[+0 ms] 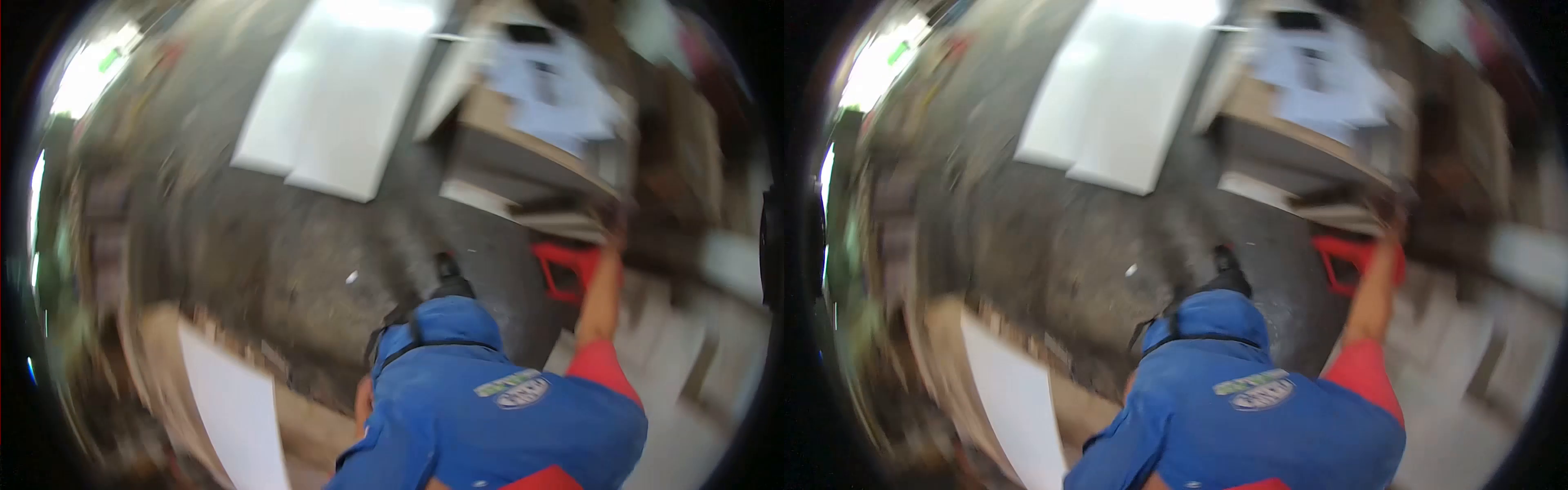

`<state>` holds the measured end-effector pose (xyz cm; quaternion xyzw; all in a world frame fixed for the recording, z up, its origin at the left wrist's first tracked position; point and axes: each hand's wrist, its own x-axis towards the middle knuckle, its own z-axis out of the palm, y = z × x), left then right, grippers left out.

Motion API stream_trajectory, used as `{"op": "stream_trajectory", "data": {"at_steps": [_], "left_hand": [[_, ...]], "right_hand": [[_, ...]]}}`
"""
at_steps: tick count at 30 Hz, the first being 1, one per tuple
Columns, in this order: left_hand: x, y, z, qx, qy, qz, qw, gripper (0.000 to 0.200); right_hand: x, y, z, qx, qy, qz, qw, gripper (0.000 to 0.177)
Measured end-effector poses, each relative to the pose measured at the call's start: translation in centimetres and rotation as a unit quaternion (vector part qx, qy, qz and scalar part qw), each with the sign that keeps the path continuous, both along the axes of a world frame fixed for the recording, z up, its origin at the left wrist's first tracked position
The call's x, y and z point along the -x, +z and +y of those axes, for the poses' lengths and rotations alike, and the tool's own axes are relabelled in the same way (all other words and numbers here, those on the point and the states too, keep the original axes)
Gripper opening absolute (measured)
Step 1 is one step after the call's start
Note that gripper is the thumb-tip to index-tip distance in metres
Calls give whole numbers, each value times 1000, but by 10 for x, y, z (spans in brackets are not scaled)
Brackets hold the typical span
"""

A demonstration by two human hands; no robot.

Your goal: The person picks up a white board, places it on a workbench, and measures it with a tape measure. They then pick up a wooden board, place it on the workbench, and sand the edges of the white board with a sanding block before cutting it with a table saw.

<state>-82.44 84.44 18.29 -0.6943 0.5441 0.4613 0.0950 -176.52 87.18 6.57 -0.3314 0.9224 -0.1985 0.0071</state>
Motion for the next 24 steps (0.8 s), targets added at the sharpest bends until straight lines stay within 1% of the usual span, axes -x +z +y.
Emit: {"op": "stream_trajectory", "data": {"at_steps": [1, 2, 3, 4, 5, 6, 8, 9, 11, 12, 14, 16, 18, 19, 20, 21, 22, 23, 24], "left_hand": [[1, 7, -14, 28, 31, -10, 999, 37], [10, 44, -47, -3, 181, 11, 983, 36], [-6, 27, -50, 54, 409, 127, 902, 39], [-12, 38, -69, 113, 412, 81, 900, 45], [-11, 58, -88, 248, 398, 105, 877, 43], [-18, 64, -99, 268, 412, 98, 865, 38], [-12, 89, -111, 290, 453, 127, 833, 39], [-11, 89, -106, 304, 479, 124, 814, 39], [-3, 83, -99, 270, 507, 204, 793, 42], [-9, 75, -89, 286, 523, 205, 776, 42], [-24, 55, -56, 228, 601, 211, 737, 43], [-46, 43, -28, 220, 737, 181, 612, 44], [-85, 17, 3, 286, 848, 217, 390, 40], [-109, 16, 13, 294, 875, 208, 323, 38], [-131, 14, 22, 297, 899, 197, 254, 36], [-154, 18, 28, 302, 902, 199, 236, 36], [-178, 29, 32, 339, 905, 193, 172, 35], [-202, 39, 32, 373, 902, 186, 109, 35], [-223, 46, 31, 374, 903, 188, 97, 35]], "right_hand": [[-19, 15, -17, -11, 0, -20, 1000, 35], [-32, 31, -26, -9, -14, -39, 999, 35], [-39, 48, -37, -11, -32, -47, 998, 35], [-46, 65, -52, -21, -44, -42, 998, 35], [-54, 81, -74, -31, -50, -28, 998, 35], [-60, 98, -94, -32, -51, -14, 998, 35], [-87, 117, -138, -30, -31, 1, 999, 34], [-103, 123, -159, -33, -11, 0, 999, 34], [-158, 119, -203, -44, 52, -32, 997, 34], [-210, 107, -220, -67, 107, -71, 989, 34], [-317, 69, -244, -112, 244, -155, 951, 34], [-442, 18, -256, -168, 387, -239, 875, 34], [-550, 5, -297, -215, 498, -277, 793, 34], [-616, 7, -314, -247, 538, -290, 752, 34], [-666, 15, -334, -268, 553, -308, 726, 34], [-703, 31, -357, -266, 543, -346, 718, 33], [-753, 48, -382, -265, 529, -384, 709, 32], [-798, 72, -397, -277, 550, -387, 686, 35], [-843, 93, -408, -289, 568, -391, 664, 37]]}}
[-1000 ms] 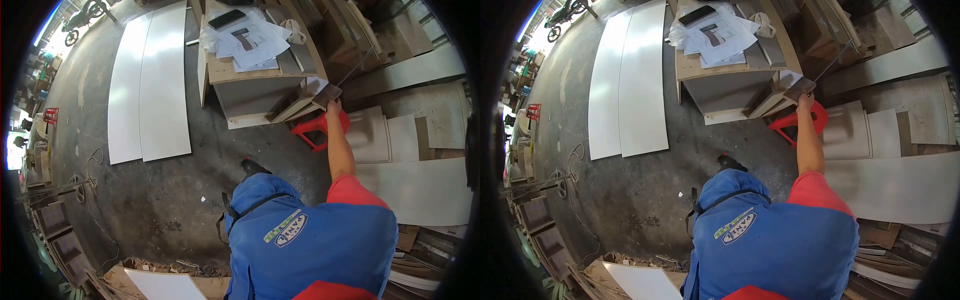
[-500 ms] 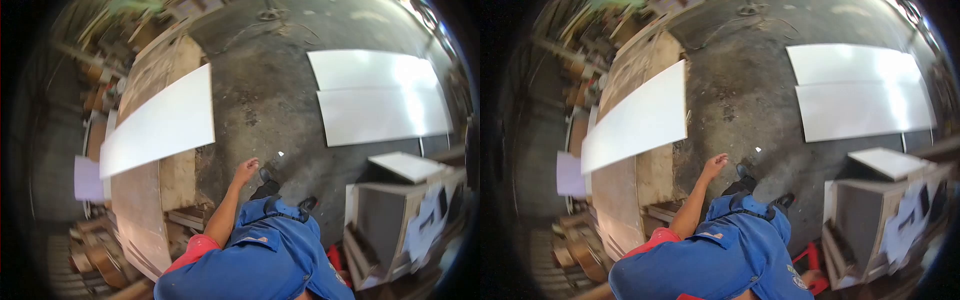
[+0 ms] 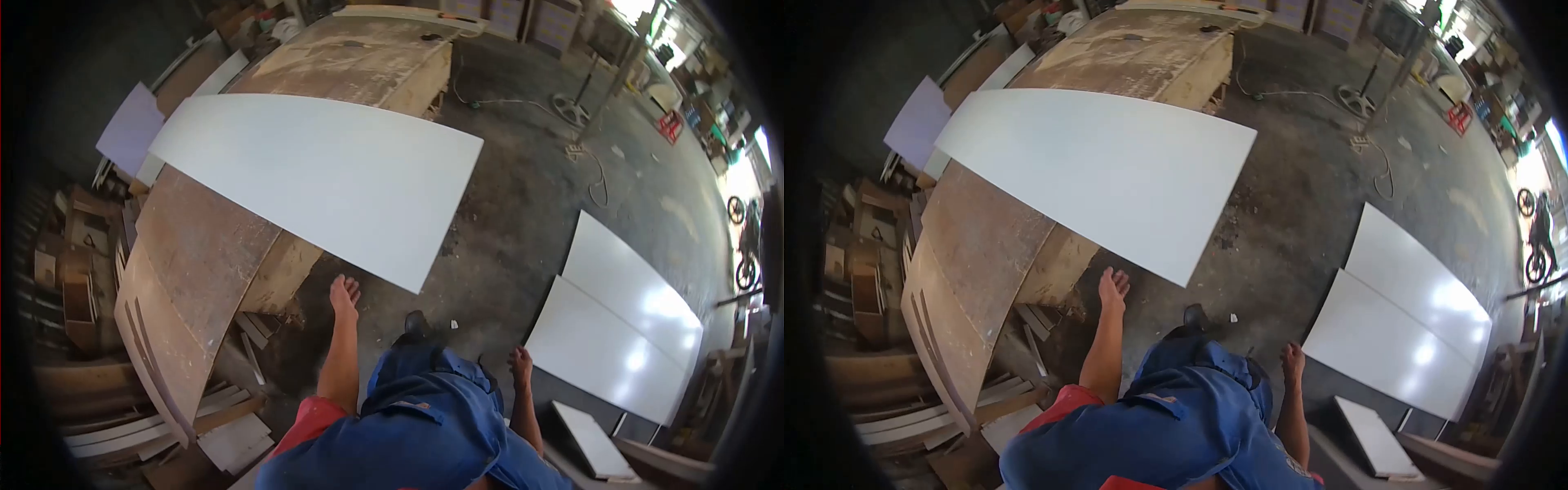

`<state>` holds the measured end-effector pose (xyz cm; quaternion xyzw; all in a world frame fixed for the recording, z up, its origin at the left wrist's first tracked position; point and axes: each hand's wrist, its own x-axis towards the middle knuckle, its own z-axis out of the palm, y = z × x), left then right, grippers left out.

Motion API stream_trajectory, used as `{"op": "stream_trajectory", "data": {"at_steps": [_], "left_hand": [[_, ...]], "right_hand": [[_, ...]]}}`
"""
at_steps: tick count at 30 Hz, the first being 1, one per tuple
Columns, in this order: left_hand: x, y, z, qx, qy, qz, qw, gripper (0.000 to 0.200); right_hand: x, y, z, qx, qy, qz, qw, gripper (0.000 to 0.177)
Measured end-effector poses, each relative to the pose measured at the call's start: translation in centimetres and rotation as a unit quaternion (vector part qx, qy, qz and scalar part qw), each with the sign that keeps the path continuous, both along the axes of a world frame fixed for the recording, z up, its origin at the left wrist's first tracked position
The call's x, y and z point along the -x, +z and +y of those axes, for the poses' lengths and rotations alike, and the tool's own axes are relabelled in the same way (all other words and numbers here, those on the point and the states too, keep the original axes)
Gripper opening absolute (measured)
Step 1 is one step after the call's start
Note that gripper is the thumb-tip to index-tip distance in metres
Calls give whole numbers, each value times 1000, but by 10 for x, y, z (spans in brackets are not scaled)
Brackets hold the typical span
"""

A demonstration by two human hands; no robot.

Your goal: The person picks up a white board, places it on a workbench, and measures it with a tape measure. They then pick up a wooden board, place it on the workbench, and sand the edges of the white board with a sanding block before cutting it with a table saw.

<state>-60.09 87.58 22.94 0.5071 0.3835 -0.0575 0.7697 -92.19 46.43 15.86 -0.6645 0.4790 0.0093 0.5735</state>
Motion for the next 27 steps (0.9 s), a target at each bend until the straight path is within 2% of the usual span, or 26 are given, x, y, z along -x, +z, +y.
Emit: {"op": "stream_trajectory", "data": {"at_steps": [2, 4, 6, 9, 10, 11, 12, 13, 14, 16, 17, 18, 19, 20, 21, 22, 23, 24, 25, 26, 27], "left_hand": [[-40, 11, -3, 9, 56, -55, 997, 35], [-71, 9, -9, 17, 60, -78, 995, 35], [-96, 6, -14, 20, 78, -106, 991, 35], [-113, -11, -18, -46, 191, -41, 980, 37], [-117, -21, -14, -51, 216, -42, 974, 37], [-119, -36, -12, -78, 222, -67, 970, 35], [-119, -50, -13, -106, 225, -89, 965, 34], [-122, -74, -11, -204, 253, -111, 939, 31], [-120, -53, -17, -208, 271, -108, 934, 31], [-112, -15, -31, -190, 247, -69, 948, 36], [-113, -22, -30, -221, 253, -90, 937, 45], [-113, -33, -43, -227, 269, -82, 932, 45], [-121, -24, -64, -258, 268, -55, 927, 47], [-128, -23, -86, -288, 264, -29, 920, 49], [-134, -22, -108, -294, 213, -17, 932, 49], [-144, -32, -142, -259, 247, -101, 928, 45], [-148, -26, -182, -156, 242, -124, 950, 38], [-155, -10, -232, -224, 217, -131, 941, 38], [-159, -3, -280, -178, 216, -141, 950, 41], [-160, -5, -323, -158, 184, -100, 965, 43], [-162, 9, -370, -114, 185, -19, 976, 43]], "right_hand": [[-85, 15, -13, -8, 69, -78, 995, 38], [-171, 53, -5, -20, 148, -75, 986, 42], [-255, 103, 23, -104, 148, -72, 981, 46], [-354, 120, 55, -171, 183, -118, 961, 52], [-385, 123, 66, -163, 141, -101, 971, 55], [-408, 122, 69, -153, 97, -84, 980, 57], [-424, 111, 69, -157, 119, -81, 977, 57], [-436, 90, 66, -199, 105, -75, 971, 58], [-445, 85, 62, -240, 90, -68, 964, 58], [-459, 83, 49, -280, 159, -59, 945, 56], [-461, 81, 45, -272, 148, -66, 949, 56], [-464, 80, 33, -263, 136, -72, 952, 55], [-474, 58, 14, -264, 138, -115, 948, 53], [-488, 60, -10, -271, 147, -108, 945, 53], [-505, 63, -35, -248, 124, -118, 954, 51], [-519, 70, -60, -224, 98, -129, 961, 50], [-534, 80, -92, -233, 93, -126, 960, 49], [-549, 88, -128, -241, 86, -124, 959, 48], [-561, 86, -167, -251, 100, -169, 948, 49], [-571, 78, -209, -259, 114, -214, 935, 50], [-585, 60, -260, -226, 114, -191, 948, 51]]}}
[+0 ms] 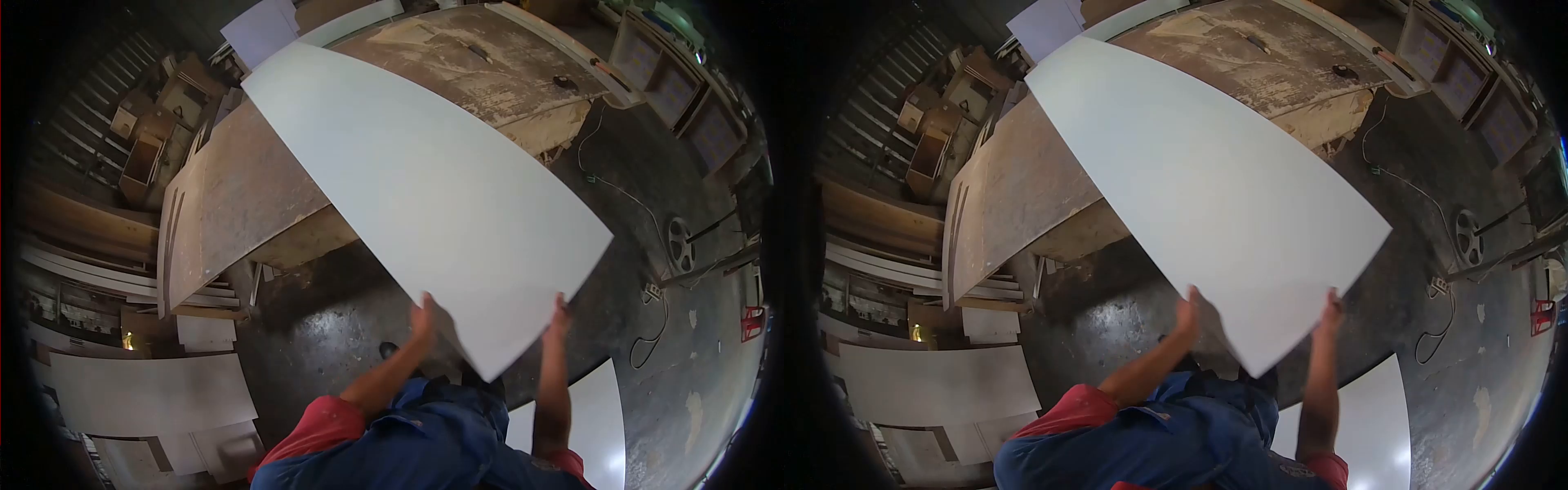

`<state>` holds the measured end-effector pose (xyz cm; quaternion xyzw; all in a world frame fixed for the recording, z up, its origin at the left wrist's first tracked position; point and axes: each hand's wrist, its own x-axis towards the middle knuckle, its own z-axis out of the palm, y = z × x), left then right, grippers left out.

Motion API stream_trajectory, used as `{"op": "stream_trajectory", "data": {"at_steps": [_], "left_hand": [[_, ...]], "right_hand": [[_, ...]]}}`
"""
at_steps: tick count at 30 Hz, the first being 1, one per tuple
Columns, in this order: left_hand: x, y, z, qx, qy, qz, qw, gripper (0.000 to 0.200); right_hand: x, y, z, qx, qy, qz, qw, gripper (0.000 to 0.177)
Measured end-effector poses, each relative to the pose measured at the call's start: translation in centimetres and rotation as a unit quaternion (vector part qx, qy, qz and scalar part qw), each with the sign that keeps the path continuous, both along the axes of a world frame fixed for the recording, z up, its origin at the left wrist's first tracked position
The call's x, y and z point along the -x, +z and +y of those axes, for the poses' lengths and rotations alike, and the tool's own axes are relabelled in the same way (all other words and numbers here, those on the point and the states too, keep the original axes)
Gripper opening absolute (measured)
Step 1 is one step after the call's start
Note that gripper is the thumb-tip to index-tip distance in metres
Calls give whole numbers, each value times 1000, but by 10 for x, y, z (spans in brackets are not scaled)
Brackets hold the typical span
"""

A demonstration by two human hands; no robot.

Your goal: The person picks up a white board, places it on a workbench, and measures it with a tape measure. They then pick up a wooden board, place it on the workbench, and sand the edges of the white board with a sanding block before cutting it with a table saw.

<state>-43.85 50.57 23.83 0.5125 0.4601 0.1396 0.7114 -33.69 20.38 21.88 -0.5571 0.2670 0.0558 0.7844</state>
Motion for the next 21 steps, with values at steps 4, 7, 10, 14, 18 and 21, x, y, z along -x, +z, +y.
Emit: {"op": "stream_trajectory", "data": {"at_steps": [4, 7, 10, 14, 18, 21], "left_hand": [[19, -12, -109, 225, -290, 54, 929, 35], [17, 9, -108, 257, -543, 69, 796, 55], [2, -48, -44, 286, -360, -50, 887, 47], [-54, -4, 71, 161, -20, -136, 977, 21], [-91, -54, 175, 277, 32, -234, 931, 25], [-130, -35, 179, 255, 22, -151, 955, 56]], "right_hand": [[-12, -3, -136, 96, -76, -27, 992, 47], [-12, -13, -220, 325, -70, 258, 907, 65], [6, -25, -270, 459, -31, 109, 881, 73], [15, -33, -279, 551, -25, 131, 824, 76], [20, 16, -254, 535, -12, 266, 802, 80], [11, -20, -260, 637, -35, 194, 745, 72]]}}
